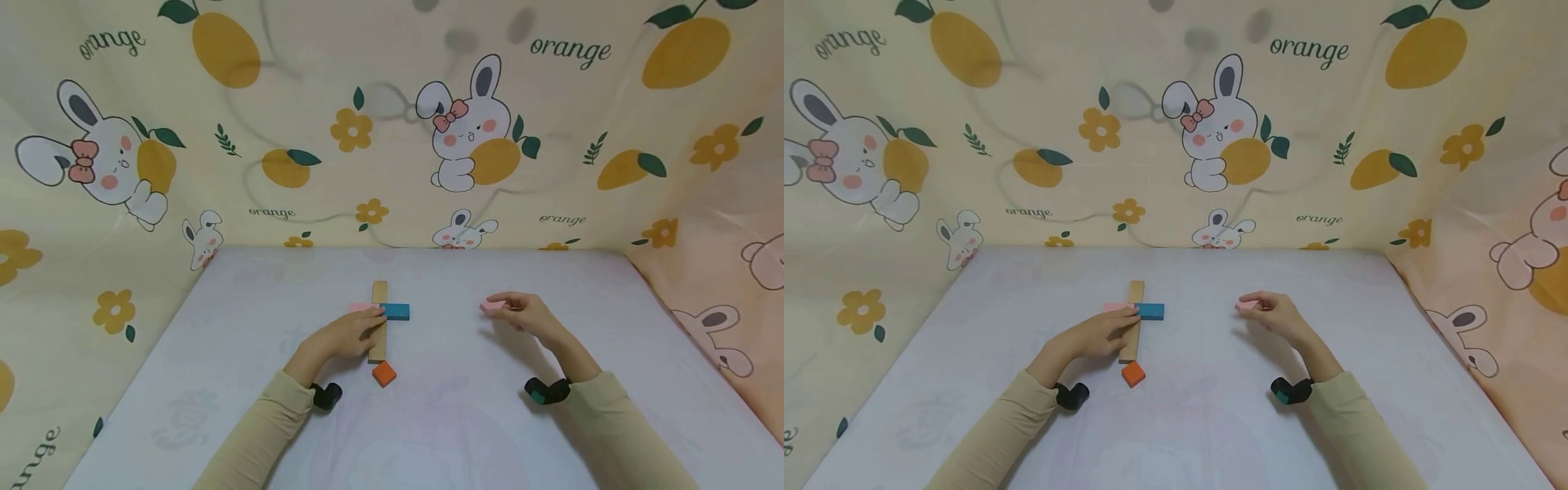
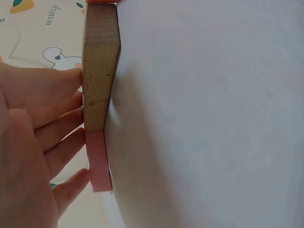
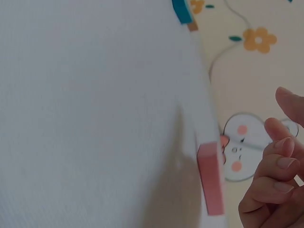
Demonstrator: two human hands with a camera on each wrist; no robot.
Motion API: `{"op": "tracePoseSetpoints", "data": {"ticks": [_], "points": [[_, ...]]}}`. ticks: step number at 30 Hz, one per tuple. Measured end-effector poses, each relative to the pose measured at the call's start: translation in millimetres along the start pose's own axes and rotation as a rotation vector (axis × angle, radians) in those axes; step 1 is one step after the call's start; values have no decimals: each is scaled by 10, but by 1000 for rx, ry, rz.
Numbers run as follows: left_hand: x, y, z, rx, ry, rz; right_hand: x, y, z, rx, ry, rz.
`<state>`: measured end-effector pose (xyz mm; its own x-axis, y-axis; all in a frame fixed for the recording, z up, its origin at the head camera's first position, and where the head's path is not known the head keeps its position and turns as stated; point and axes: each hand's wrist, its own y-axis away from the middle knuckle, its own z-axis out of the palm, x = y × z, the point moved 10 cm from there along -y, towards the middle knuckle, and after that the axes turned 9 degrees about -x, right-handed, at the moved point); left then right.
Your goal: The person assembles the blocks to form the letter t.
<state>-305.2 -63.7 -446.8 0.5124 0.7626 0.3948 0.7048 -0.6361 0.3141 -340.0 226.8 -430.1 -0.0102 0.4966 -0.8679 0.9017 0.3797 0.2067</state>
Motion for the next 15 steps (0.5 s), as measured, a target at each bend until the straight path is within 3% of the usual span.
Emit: {"op": "tracePoseSetpoints", "data": {"ticks": [3,10,15], "points": [[-9,-6,13,-6,3,-6,61,-19,-72,16,12,7],[6,15,-3,-4,9,-9,143,-85,-229,31,14,-71],[8,21,-6,-8,15,-10,214,-111,-292,24,9,-47]]}}
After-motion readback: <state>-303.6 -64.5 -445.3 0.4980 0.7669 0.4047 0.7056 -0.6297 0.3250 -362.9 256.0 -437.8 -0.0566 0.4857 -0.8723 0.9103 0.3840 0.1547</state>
